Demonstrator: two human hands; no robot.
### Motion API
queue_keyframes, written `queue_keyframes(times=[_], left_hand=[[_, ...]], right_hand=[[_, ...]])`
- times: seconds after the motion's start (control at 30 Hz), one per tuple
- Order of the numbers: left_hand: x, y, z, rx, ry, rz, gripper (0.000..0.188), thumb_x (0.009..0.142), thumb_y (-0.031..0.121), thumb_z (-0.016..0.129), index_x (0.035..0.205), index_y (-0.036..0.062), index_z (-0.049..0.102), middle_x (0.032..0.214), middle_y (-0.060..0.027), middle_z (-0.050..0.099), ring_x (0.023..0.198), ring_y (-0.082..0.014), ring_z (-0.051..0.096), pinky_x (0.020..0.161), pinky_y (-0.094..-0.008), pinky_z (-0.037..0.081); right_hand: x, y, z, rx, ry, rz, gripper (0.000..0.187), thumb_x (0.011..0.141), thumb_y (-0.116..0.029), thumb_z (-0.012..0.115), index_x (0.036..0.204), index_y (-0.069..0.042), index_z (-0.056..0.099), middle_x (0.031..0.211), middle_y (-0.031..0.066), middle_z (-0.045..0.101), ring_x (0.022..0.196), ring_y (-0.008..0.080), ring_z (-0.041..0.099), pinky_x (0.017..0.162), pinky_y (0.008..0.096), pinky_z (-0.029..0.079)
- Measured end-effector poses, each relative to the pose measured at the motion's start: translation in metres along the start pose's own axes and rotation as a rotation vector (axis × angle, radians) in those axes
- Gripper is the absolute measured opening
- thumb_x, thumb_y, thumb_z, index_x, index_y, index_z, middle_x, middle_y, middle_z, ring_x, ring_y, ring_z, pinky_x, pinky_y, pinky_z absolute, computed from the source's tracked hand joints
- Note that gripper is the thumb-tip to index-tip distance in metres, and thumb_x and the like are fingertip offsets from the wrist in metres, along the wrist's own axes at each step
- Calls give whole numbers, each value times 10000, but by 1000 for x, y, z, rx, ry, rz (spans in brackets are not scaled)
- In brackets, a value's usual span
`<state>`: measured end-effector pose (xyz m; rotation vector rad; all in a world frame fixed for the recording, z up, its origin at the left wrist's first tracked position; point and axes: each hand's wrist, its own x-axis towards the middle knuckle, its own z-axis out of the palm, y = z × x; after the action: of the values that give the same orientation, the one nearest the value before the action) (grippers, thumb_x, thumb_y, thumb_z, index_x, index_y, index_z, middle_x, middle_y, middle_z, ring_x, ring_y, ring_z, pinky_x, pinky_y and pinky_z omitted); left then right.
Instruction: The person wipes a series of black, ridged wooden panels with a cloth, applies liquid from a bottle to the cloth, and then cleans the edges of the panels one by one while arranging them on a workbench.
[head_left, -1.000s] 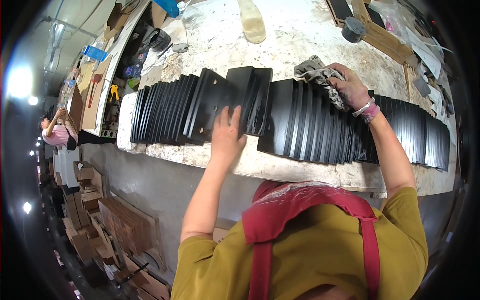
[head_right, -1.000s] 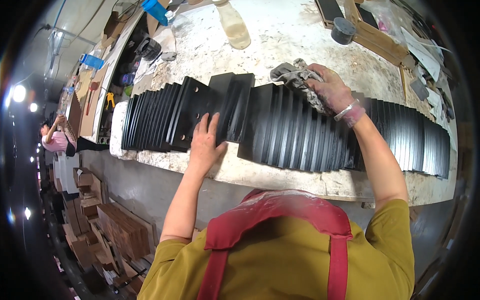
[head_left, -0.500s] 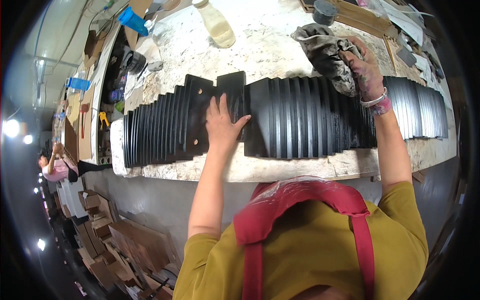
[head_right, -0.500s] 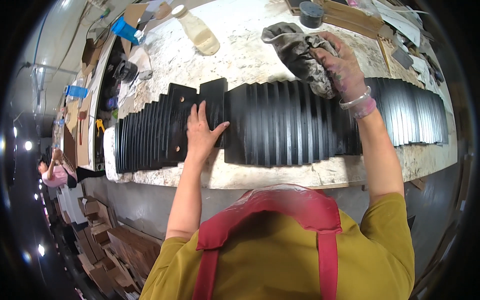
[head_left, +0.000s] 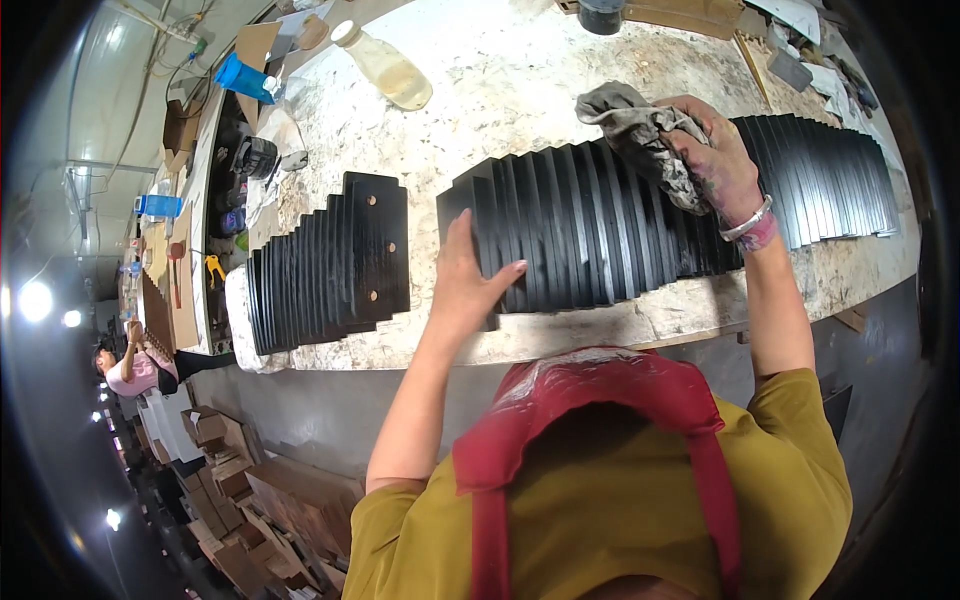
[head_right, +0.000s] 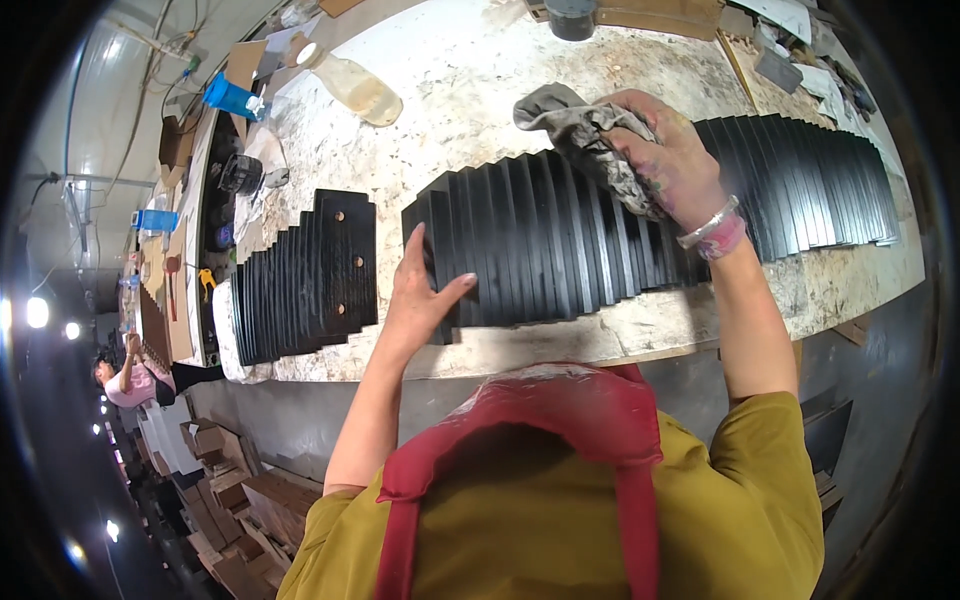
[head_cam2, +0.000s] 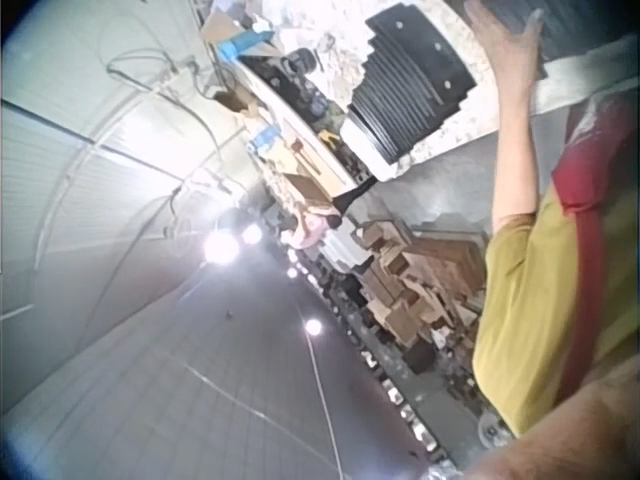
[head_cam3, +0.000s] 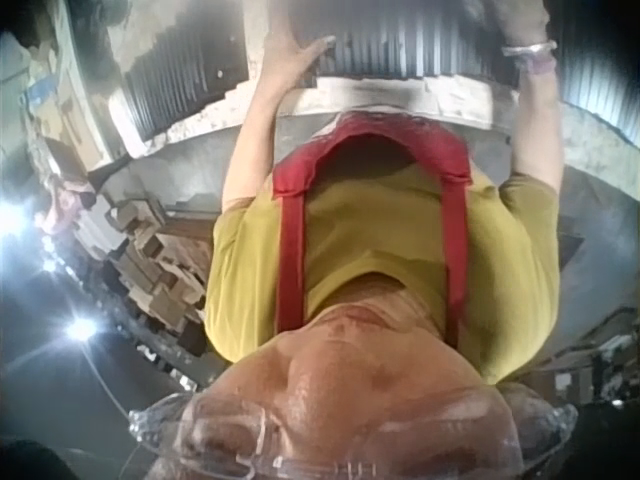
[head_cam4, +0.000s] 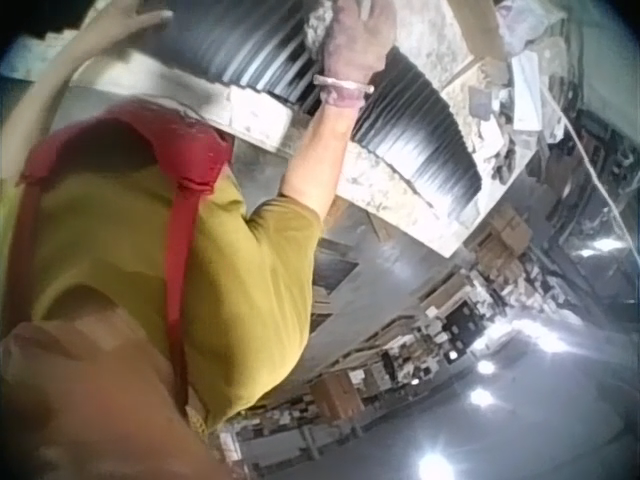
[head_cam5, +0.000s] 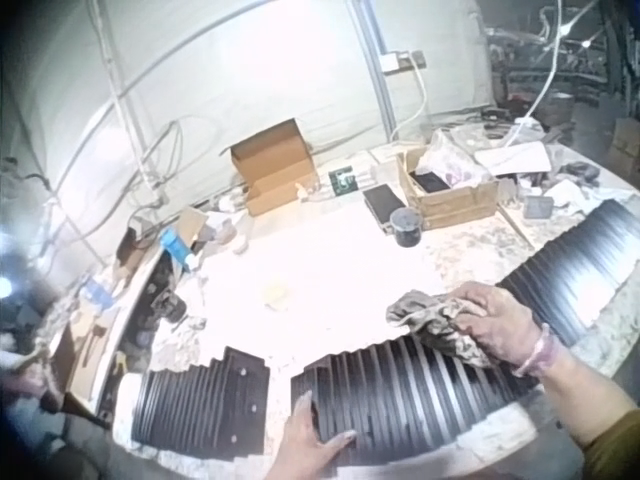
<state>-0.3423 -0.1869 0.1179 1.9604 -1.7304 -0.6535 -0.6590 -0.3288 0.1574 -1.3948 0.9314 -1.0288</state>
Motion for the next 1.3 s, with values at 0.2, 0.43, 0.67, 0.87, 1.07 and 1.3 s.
queue_keyframes(times=[0.2, 0.43, 0.67, 0.87, 1.07, 1.3], left_hand=[[-13, 51, 42, 428, 32, -13, 1071, 668, 492, 806, 1487, 100, 237, 1521, -258, 187, 1362, -495, 238, 1045, -622, 293], [-9, 52, 42, 474, 97, -127, 873, 700, 322, 760, 1432, 121, 329, 1534, -190, 192, 1362, -491, 232, 1029, -646, 299], [-17, 0, -2, 379, 229, -229, 954, 714, 284, 757, 1468, 36, 228, 1461, -273, 312, 1335, -418, 346, 1088, -433, 338], [-9, -23, -28, 156, 204, -204, 988, 705, 255, 767, 1462, -22, 196, 1451, -284, 329, 1344, -424, 344, 1070, -428, 361], [-14, -27, -67, -90, 150, -407, 976, 742, 282, 752, 1465, -60, 192, 1408, -294, 402, 1301, -360, 437, 1063, -363, 367], [-84, -70, -62, -241, 299, -421, 693, 856, 231, 682, 1422, 1, 356, 1279, -248, 564, 1209, -327, 539, 1012, -363, 404]], right_hand=[[2, 15, -11, -458, -2, -324, 352, 887, -250, 655, 1160, -35, 600, 1182, 58, 570, 1005, 103, 564, 882, 260, 464], [11, 40, -35, -188, -241, -131, 484, 1018, -384, 417, 1272, 20, 496, 1241, 80, 559, 1010, 150, 600, 901, 267, 469], [23, 25, -8, -425, -351, -229, 327, 870, -90, 643, 1195, -81, 610, 1108, 69, 618, 1012, 174, 592, 911, 271, 456], [28, -5, 93, -984, -720, -668, 187, 768, -68, 634, 944, -32, 688, 895, 138, 671, 862, 291, 663, 732, 419, 531], [47, 3, 220, -1577, -1106, -602, 254, 866, -111, 514, 1052, 4, 645, 822, 170, 672, 798, 304, 689, 690, 416, 557], [70, 23, 248, -1443, -1108, -591, 251, 886, -156, 517, 1052, -61, 678, 905, 151, 690, 873, 330, 689, 705, 444, 554]])
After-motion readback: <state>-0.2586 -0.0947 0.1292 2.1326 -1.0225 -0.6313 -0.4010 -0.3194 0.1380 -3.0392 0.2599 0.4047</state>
